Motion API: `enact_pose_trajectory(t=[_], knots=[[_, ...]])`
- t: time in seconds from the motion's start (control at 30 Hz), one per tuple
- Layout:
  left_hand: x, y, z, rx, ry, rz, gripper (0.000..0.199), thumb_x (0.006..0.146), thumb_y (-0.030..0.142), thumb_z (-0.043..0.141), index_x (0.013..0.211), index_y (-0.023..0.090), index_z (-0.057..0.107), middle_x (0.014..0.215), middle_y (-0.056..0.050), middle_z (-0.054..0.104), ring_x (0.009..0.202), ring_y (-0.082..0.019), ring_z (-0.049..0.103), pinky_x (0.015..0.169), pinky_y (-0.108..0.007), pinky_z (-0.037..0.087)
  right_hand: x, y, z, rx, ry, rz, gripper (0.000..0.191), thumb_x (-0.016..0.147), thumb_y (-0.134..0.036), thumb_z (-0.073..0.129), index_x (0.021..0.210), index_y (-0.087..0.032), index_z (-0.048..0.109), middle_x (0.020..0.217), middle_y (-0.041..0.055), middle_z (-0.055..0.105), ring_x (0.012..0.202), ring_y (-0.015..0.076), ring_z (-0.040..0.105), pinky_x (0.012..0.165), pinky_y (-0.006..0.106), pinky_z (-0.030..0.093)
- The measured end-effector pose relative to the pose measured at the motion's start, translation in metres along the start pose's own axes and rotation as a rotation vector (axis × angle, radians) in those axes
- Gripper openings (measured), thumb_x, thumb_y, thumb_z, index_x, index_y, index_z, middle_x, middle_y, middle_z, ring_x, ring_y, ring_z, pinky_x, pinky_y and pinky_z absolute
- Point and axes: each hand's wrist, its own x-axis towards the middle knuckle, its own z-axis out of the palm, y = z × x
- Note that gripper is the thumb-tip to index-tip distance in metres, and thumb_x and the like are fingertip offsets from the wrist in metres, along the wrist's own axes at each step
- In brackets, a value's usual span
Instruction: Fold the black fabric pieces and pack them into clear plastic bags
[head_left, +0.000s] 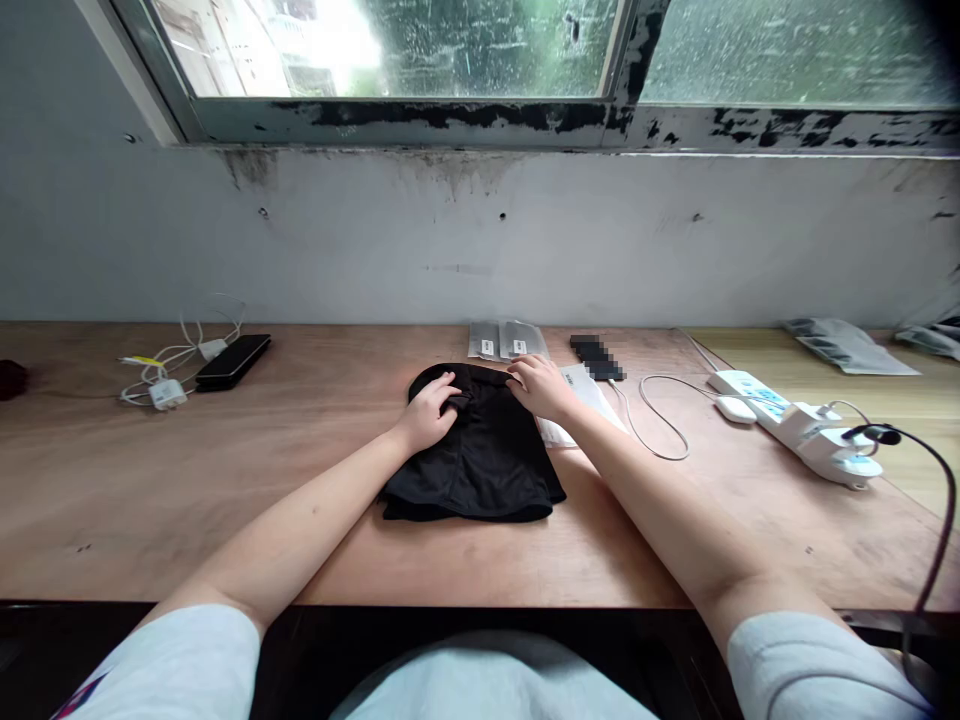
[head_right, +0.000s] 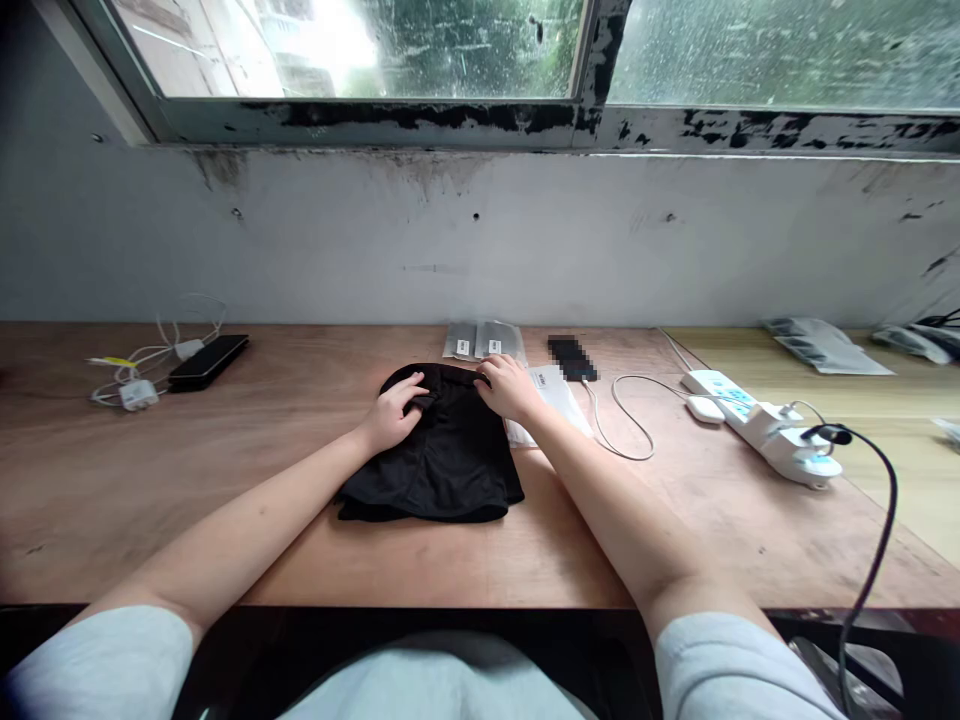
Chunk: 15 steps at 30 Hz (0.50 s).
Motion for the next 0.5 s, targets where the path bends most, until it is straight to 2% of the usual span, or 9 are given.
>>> enact_pose_trajectory(t=[0.1,0.2,0.27,0.37,0.4,0.5], knots=[[-0.002,-0.001,-0.004,0.049,0.165,-0.073,0.042,0.079,0.007,0.053,0.118,0.016,0.064,0.142,-0.015,0.059,0.136,-0.029,0.052,0.118,-0.048,0.040,0.004,-0.026,0.007,0.079,-0.041,-0.102,0.020,0.095,-0.027,0.058,0.108,-0.020,0.071,0.110,0.0099,0.071,0.108,0.0242,0.062,0.098,0.035,0.046],[-0.005,-0.001,-0.010,0.036,0.265,-0.182,0.060,0.074,0.003,0.051,0.132,0.018,0.053,0.138,-0.013,0.060,0.128,-0.027,0.059,0.111,-0.045,0.048,-0.004,-0.047,0.024,0.085,-0.083,-0.175,0.021,0.093,-0.024,0.061,0.110,-0.019,0.071,0.114,0.0102,0.070,0.112,0.0246,0.061,0.100,0.036,0.045],[-0.009,0.000,-0.012,0.055,0.201,-0.170,0.066,0.074,0.006,0.055,0.139,0.019,0.047,0.140,-0.014,0.058,0.130,-0.028,0.057,0.111,-0.045,0.048,-0.013,-0.055,0.033,0.059,-0.089,-0.210,0.025,0.095,-0.024,0.058,0.117,-0.019,0.069,0.120,0.0113,0.068,0.118,0.0259,0.058,0.101,0.039,0.044],[-0.011,0.000,-0.011,0.131,0.003,-0.093,0.068,0.076,0.019,0.066,0.141,0.014,0.047,0.151,-0.019,0.047,0.142,-0.035,0.044,0.118,-0.050,0.039,-0.023,-0.058,0.040,0.037,-0.090,-0.235,0.031,0.098,-0.023,0.052,0.124,-0.018,0.066,0.126,0.0122,0.066,0.121,0.0265,0.056,0.103,0.042,0.043],[-0.011,-0.001,-0.009,0.146,-0.031,-0.093,0.067,0.076,0.023,0.069,0.140,0.012,0.049,0.153,-0.021,0.045,0.144,-0.037,0.042,0.118,-0.051,0.038,-0.024,-0.058,0.040,0.038,-0.094,-0.236,0.031,0.098,-0.023,0.051,0.125,-0.018,0.065,0.126,0.0122,0.066,0.121,0.0265,0.056,0.103,0.042,0.043],[-0.008,-0.006,-0.005,0.119,0.004,-0.160,0.050,0.079,0.023,0.067,0.127,0.011,0.060,0.145,-0.022,0.053,0.137,-0.036,0.050,0.116,-0.050,0.040,-0.023,-0.056,0.040,0.055,-0.112,-0.229,0.035,0.096,-0.022,0.051,0.129,-0.016,0.062,0.126,0.0129,0.066,0.120,0.0271,0.057,0.103,0.042,0.044]])
